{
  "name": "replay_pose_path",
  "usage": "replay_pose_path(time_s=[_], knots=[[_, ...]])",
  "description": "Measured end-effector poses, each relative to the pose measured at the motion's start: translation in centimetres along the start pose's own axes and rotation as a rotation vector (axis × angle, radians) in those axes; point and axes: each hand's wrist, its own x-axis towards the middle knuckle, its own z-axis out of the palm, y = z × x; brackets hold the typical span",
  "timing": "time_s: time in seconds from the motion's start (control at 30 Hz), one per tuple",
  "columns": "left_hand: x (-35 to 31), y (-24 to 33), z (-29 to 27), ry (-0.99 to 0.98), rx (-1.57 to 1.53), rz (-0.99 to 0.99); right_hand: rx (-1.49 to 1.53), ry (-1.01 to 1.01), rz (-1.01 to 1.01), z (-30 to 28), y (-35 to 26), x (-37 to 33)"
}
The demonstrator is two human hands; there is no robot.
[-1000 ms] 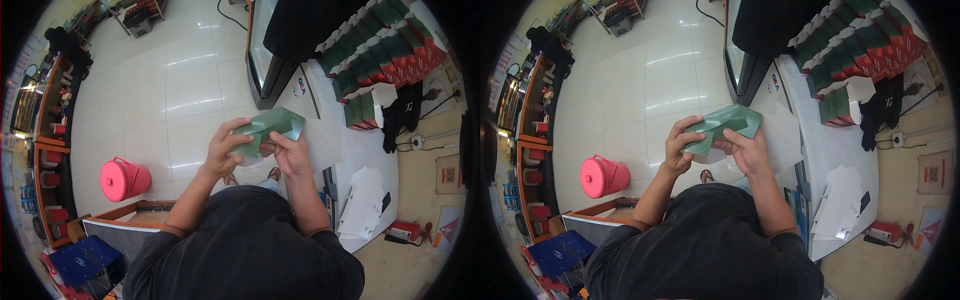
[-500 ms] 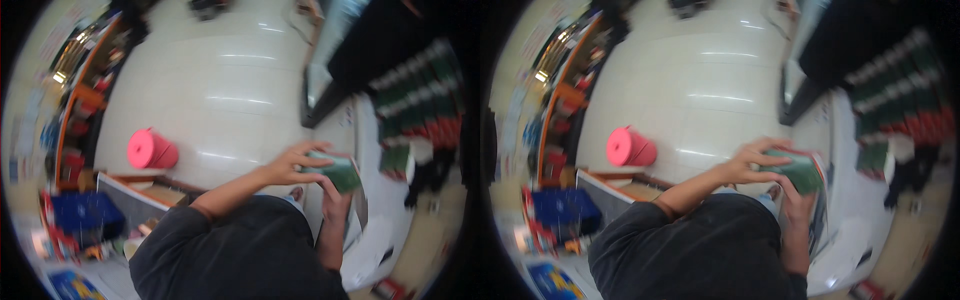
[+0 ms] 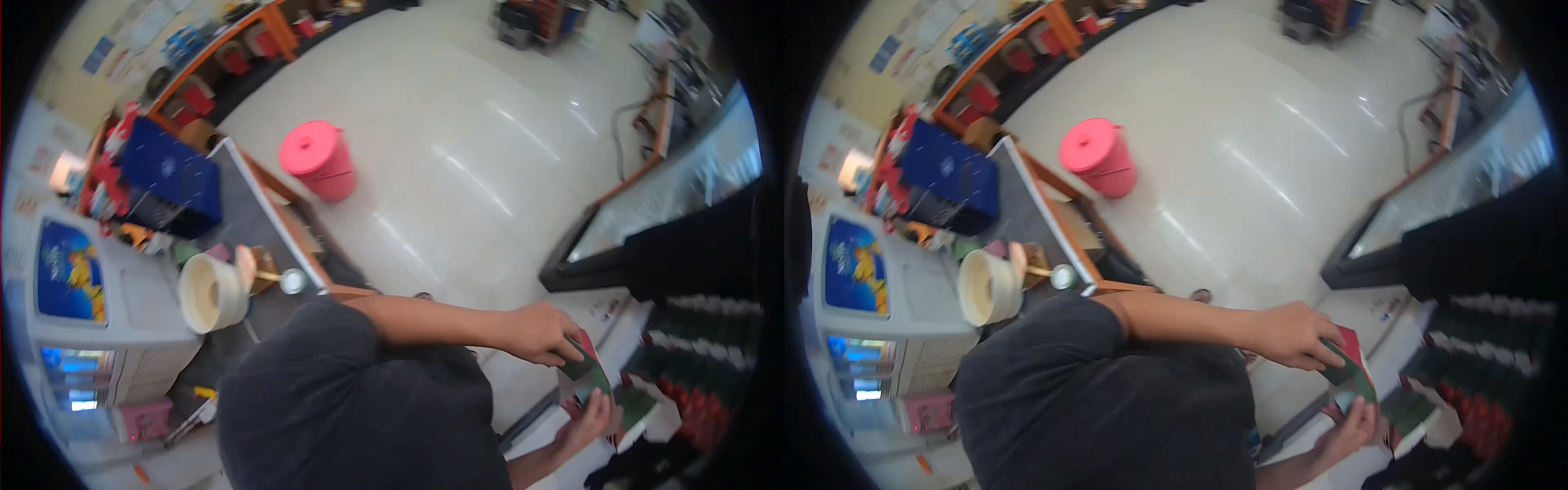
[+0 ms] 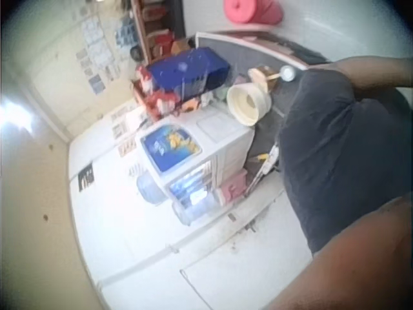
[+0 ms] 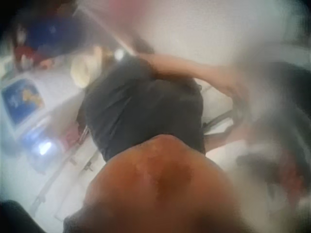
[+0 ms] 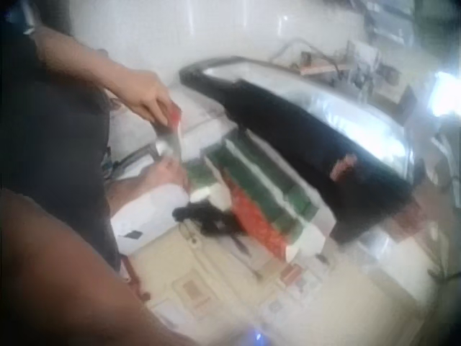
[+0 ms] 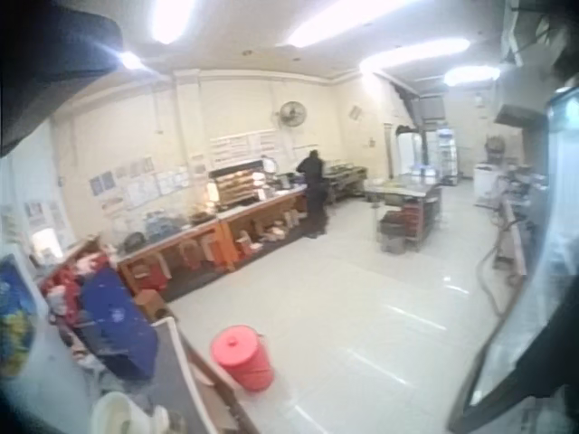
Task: The person folds several flat cardboard food boxes into their three-dimensional shape by hand, stacking them on a counter or table.
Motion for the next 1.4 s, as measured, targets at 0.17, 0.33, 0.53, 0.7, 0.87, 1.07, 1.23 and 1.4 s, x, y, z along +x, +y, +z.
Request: replay_pose_path(time_s=[0.17,0.33,0.53,0.7,0.87,1.07,1.23,1.4], knots=[[2.9,2.4,3.1,0.104,-0.074,-0.103,-0.179,0.036,-0.255,1.5,1.2,-1.3],[5.9,5.0,6.5,0.044,-0.072,-0.143,-0.208,0.145,-0.193,0.0,1.6,-1.1],[10.4,6.5,10.4,-0.156,-0.312,-0.153,-0.037,0.199,-0.235,-7.6,-0.1,-2.1],[11.9,9.0,14.3,-0.121,-0.465,-0.162,-0.327,0.269,-0.436,-11.2,-1.1,-2.1],[13.3,10.3,16.5,-0.123,-0.292,-0.053,0.486,0.251,-0.102,-11.8,0.6,-2.3],[14.3,9.8,19.1,-0.11,-0.316,0.022,0.807,0.28,-0.125,-12.3,1.8,-0.9],[14.0,9.9,21.9,-0.141,-0.359,-0.148,0.62,0.171,-0.145,-12.8,1.7,-0.7],[13.8,10.5,23.1,-0.207,-0.765,-0.28,-0.022,0.461,-0.392,-15.1,-1.1,1.3]])
